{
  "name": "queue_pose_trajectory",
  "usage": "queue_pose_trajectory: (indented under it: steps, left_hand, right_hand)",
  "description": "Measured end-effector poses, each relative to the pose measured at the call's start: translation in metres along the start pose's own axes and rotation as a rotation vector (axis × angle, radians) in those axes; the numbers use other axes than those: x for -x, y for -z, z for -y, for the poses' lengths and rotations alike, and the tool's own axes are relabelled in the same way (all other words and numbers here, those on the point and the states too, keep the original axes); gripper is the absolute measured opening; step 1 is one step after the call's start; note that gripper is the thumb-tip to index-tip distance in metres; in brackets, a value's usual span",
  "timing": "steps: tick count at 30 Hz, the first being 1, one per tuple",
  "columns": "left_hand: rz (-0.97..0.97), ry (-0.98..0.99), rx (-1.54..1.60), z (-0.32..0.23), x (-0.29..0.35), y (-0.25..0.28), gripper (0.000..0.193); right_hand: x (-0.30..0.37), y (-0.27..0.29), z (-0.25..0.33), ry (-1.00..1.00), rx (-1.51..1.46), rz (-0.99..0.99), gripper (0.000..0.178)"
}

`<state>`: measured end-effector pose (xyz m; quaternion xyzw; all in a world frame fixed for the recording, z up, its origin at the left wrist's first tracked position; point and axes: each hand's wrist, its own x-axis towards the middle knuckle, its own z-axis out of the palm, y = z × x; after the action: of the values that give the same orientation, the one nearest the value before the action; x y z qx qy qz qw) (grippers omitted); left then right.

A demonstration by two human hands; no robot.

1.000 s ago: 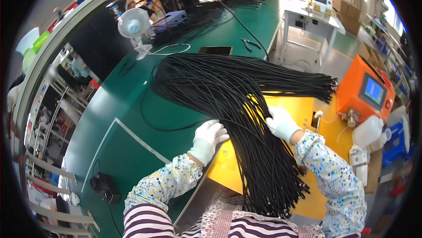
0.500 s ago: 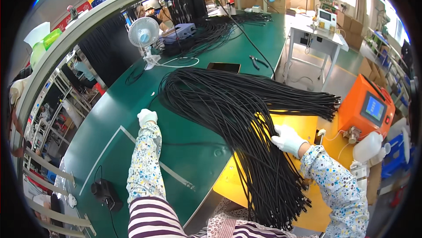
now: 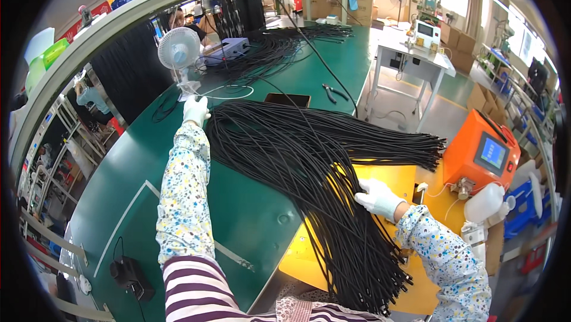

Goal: Assembling multiple wires into a connector jig on a production line.

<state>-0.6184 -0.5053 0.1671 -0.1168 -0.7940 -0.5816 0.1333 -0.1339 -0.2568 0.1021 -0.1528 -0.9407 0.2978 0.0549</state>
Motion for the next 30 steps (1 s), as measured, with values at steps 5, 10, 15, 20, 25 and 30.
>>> queue_pose_trajectory:
  steps: [5, 10, 15, 20, 25, 30]
  left_hand:
    - [0.402, 0.180, 0.287, -0.050, 0.158, -0.062, 0.032]
    - [0.755, -0.310, 0.036, -0.026, 0.355, -0.022, 0.005]
    - [0.988, 0.381, 0.410, -0.080, 0.400, -0.055, 0.020]
    - [0.899, 1.125, 0.827, -0.103, 0.409, -0.088, 0.025]
    - [1.052, 1.076, 0.896, -0.100, 0.413, -0.083, 0.027]
    - [1.115, 1.076, 0.787, -0.107, 0.418, -0.083, 0.029]
  right_hand:
    - [0.020, 0.025, -0.022, -0.167, -0.204, -0.065, 0.029]
    - [0.027, 0.019, -0.026, -0.211, -0.473, -0.057, 0.029]
    - [0.025, 0.019, -0.021, -0.411, -0.702, 0.106, 0.037]
    - [0.029, -0.004, -0.056, -0.356, -0.794, 0.138, 0.041]
    - [0.036, -0.018, -0.050, -0.313, -0.921, 0.238, 0.041]
    - [0.054, -0.025, -0.024, -0.217, -0.986, 0.186, 0.041]
